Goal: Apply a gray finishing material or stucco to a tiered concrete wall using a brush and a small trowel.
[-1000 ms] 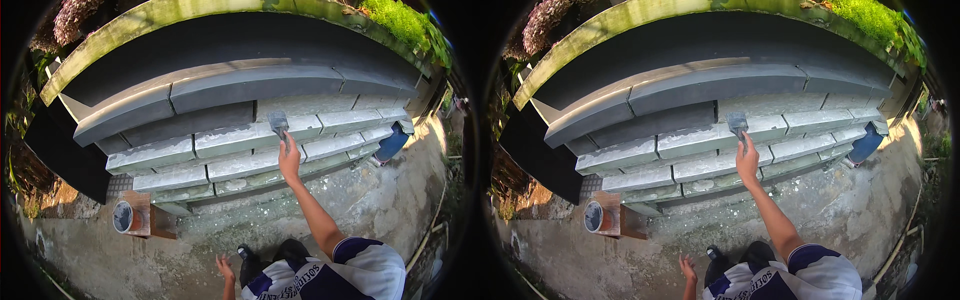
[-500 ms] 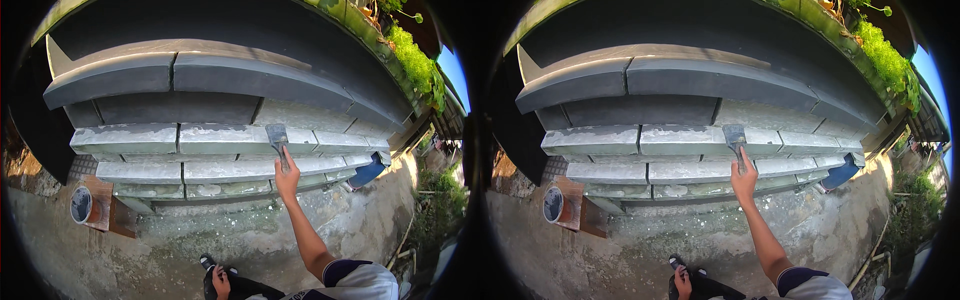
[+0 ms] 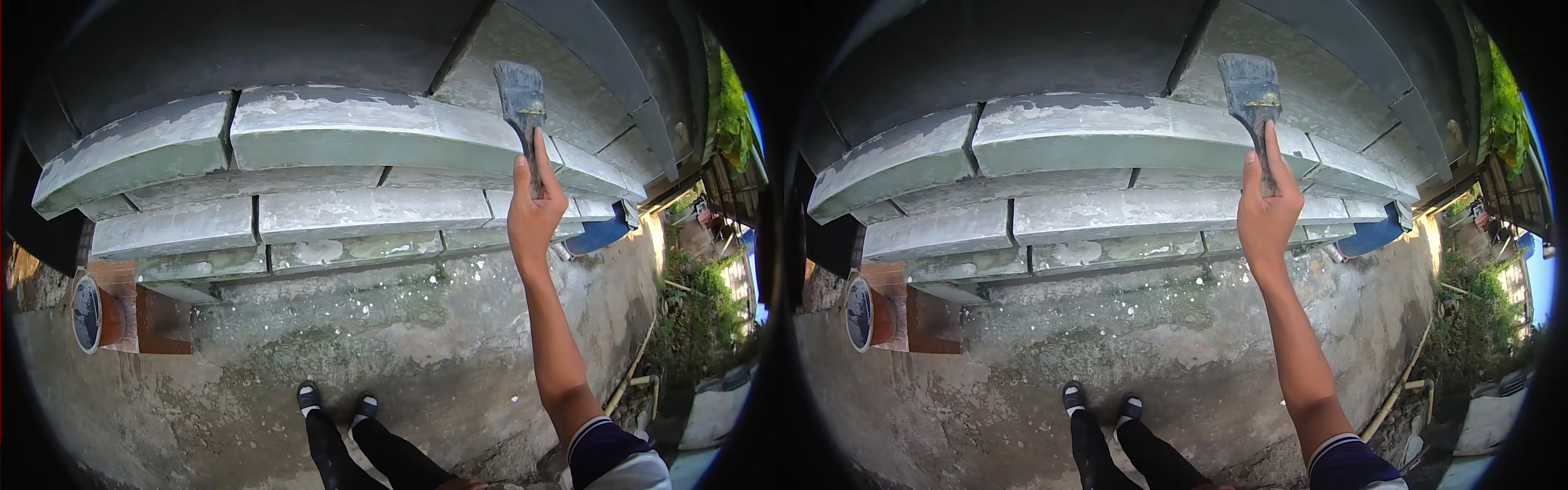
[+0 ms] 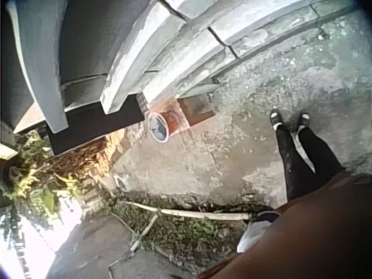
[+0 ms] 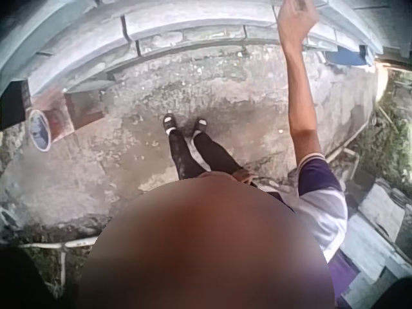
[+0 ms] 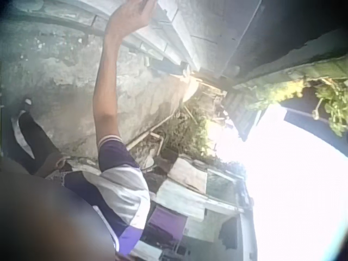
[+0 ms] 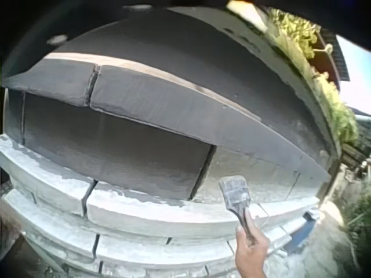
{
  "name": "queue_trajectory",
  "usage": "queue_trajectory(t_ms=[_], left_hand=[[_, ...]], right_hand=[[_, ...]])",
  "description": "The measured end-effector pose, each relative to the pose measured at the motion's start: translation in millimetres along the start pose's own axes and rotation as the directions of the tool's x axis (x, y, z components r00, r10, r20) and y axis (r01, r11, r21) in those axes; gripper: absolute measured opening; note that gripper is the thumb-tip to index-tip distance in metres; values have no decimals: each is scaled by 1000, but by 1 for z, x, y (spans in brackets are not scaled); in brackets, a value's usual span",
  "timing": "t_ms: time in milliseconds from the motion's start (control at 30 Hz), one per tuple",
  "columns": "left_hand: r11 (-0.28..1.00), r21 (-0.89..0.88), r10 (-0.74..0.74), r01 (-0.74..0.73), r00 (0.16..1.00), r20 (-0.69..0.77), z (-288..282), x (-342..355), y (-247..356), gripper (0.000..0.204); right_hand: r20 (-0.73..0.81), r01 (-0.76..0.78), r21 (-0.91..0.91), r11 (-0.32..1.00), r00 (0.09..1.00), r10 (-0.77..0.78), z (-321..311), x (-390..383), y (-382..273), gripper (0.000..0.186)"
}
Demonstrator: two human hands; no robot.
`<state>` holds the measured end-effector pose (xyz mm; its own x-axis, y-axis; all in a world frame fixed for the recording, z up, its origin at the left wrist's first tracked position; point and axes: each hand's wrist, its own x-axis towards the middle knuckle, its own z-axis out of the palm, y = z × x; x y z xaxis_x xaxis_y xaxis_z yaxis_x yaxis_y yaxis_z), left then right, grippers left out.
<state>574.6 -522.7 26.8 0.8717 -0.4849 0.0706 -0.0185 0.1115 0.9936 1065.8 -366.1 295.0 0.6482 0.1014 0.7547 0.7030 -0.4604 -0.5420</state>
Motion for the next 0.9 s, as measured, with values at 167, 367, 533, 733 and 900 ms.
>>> queue_trajectory(t_ms=[167, 367, 533, 733, 900], left_hand=[[956, -167, 153, -241, 895, -418, 15, -31, -34, 47], [969, 5, 206, -249, 791, -576, -42, -13, 30, 22], [918, -281, 106, -280, 856, -505, -57, -20, 25, 24], [706, -667, -3, -239, 940, -340, -65, -30, 18, 27], [858, -512, -189, -40, 902, -388, -80, -34, 31, 26]], right_hand=[[-147, 18, 128, 992, 989, 1, 35, 43, 0, 41], [-278, 84, 145, 986, 960, -40, 60, 58, 19, 42], [-185, -73, 203, 976, 976, 112, 75, 58, -8, 42], [-325, 211, -3, 978, 924, -200, 88, 66, 2, 41], [-237, 110, -210, 971, 958, -160, 85, 63, -21, 37]])
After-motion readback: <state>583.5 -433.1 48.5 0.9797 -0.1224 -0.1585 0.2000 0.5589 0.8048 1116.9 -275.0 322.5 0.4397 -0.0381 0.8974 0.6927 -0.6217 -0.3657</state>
